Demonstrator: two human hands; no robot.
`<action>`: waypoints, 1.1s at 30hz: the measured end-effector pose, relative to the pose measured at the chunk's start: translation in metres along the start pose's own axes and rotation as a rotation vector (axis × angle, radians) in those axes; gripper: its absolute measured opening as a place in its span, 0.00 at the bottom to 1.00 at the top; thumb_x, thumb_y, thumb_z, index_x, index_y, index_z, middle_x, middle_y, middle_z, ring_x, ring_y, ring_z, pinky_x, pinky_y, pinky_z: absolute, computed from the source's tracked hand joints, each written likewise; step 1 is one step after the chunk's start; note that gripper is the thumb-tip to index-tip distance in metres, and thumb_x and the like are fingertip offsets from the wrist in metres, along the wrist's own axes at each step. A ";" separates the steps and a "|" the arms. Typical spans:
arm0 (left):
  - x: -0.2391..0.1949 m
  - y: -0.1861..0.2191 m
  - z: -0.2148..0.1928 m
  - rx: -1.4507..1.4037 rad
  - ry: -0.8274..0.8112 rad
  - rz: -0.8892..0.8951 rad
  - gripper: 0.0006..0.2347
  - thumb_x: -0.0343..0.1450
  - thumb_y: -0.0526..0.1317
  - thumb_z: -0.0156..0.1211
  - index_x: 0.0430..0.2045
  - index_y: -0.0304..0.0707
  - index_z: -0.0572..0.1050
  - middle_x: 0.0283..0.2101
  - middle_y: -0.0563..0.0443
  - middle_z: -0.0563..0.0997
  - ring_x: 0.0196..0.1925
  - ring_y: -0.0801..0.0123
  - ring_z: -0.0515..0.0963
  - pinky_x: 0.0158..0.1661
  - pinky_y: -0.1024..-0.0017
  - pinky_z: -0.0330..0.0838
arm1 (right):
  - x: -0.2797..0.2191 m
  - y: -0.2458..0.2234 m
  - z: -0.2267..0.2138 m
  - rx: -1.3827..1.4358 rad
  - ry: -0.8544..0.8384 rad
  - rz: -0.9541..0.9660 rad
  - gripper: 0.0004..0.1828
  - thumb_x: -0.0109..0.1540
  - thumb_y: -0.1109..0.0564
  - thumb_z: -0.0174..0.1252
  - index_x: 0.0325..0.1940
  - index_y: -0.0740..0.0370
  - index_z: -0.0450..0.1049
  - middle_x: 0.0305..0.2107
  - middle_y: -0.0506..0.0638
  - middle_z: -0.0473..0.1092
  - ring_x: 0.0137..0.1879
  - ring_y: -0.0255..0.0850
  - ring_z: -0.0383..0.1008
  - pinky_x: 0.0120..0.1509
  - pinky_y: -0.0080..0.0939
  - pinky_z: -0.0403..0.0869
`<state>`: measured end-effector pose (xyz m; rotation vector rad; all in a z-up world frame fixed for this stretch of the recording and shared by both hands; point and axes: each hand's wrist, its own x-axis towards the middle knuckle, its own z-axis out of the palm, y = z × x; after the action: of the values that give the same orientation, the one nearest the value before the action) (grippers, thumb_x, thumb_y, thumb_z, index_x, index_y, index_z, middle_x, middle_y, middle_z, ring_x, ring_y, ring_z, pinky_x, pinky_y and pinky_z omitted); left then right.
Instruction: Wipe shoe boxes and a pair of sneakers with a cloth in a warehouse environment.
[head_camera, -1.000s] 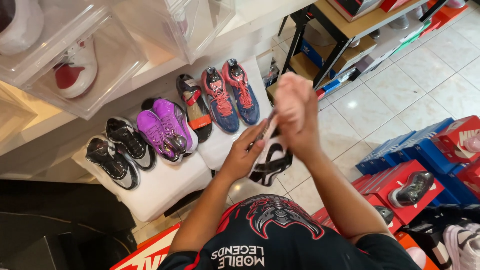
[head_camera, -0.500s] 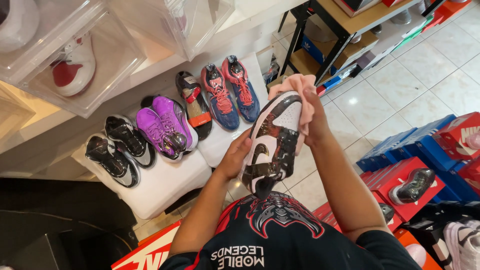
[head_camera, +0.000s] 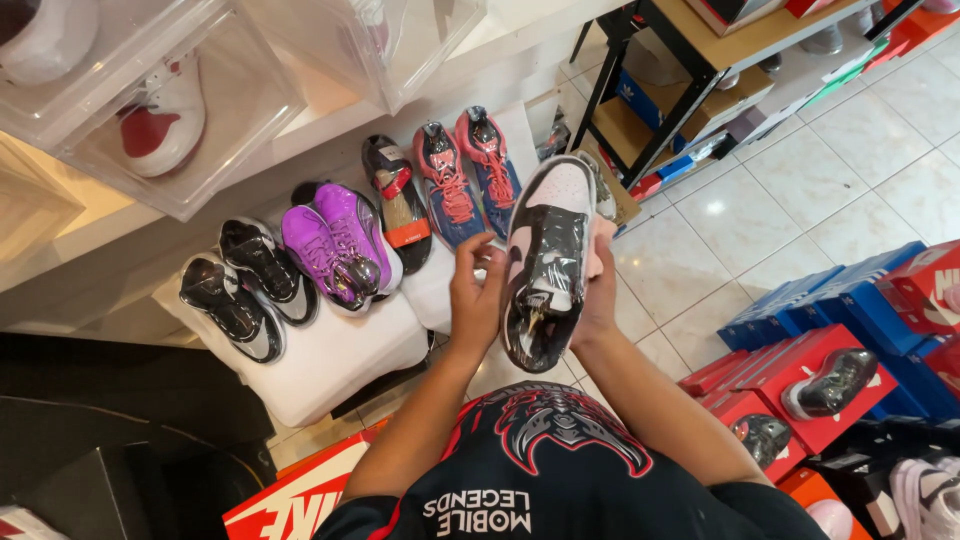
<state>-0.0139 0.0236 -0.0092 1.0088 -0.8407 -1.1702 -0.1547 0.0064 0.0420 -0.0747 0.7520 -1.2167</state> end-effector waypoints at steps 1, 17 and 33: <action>0.000 0.018 0.001 0.238 0.041 0.148 0.10 0.78 0.43 0.55 0.52 0.46 0.74 0.43 0.52 0.80 0.43 0.69 0.80 0.41 0.73 0.76 | -0.004 -0.001 0.004 0.091 0.001 0.014 0.39 0.62 0.31 0.52 0.64 0.63 0.72 0.57 0.62 0.72 0.62 0.58 0.74 0.73 0.62 0.66; -0.028 0.022 -0.012 -0.239 -0.460 -0.114 0.38 0.65 0.45 0.67 0.73 0.40 0.58 0.63 0.33 0.72 0.63 0.52 0.73 0.60 0.51 0.70 | 0.017 -0.058 0.032 -0.660 -0.474 -1.081 0.39 0.70 0.35 0.49 0.74 0.65 0.53 0.71 0.57 0.53 0.76 0.47 0.54 0.85 0.51 0.51; -0.020 -0.041 -0.004 -0.747 -0.124 -0.646 0.21 0.66 0.49 0.62 0.45 0.30 0.78 0.41 0.32 0.84 0.41 0.49 0.86 0.43 0.52 0.83 | -0.025 -0.056 0.008 -1.025 -0.711 -1.198 0.30 0.80 0.46 0.34 0.84 0.53 0.37 0.71 0.58 0.57 0.76 0.48 0.62 0.89 0.55 0.59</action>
<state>-0.0273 0.0404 -0.0495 0.5793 -0.0976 -1.9185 -0.1991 0.0039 0.0844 -1.9191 0.5910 -1.5849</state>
